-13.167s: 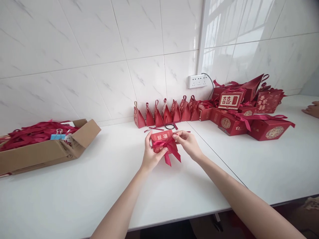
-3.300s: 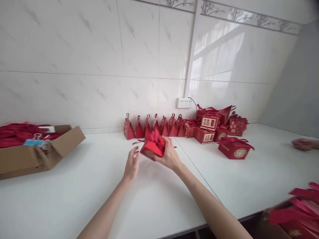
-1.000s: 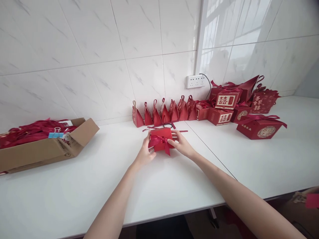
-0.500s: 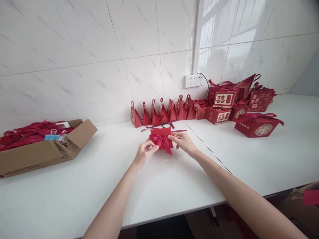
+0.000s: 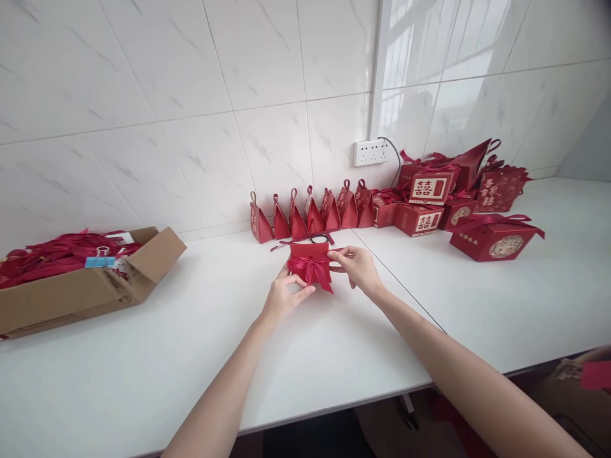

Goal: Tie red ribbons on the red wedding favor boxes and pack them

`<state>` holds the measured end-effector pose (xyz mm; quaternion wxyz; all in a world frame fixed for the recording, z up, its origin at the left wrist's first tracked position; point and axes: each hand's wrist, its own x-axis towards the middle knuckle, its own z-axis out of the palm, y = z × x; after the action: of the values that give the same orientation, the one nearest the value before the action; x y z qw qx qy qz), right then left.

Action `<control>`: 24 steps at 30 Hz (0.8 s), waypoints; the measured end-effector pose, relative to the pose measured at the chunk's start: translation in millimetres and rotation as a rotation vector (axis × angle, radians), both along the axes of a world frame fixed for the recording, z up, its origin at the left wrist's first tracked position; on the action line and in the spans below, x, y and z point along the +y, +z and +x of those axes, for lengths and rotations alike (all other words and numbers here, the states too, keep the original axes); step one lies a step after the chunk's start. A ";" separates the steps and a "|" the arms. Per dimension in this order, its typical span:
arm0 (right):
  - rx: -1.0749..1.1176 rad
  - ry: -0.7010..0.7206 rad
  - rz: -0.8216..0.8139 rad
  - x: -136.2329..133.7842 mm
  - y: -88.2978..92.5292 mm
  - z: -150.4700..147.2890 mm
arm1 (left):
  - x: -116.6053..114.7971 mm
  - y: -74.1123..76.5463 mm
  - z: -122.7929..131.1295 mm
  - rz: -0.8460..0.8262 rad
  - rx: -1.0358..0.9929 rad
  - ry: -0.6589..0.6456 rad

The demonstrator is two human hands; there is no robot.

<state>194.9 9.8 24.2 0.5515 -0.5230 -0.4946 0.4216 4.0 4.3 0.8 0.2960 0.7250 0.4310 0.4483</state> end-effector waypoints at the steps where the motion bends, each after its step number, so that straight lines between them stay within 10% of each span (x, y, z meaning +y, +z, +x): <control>1: -0.003 -0.009 0.010 -0.6 0.4 -0.2 | -0.2 -0.6 0.6 0.000 0.021 0.007; 24: -0.085 0.103 0.125 2.0 -5.8 -2.4 | 1.1 5.4 2.6 -0.089 -0.155 0.007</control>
<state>192.5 11.8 18.3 0.5392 -0.4787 -0.5692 0.3951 6.6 5.4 6.2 0.3590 0.6726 0.4290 0.4845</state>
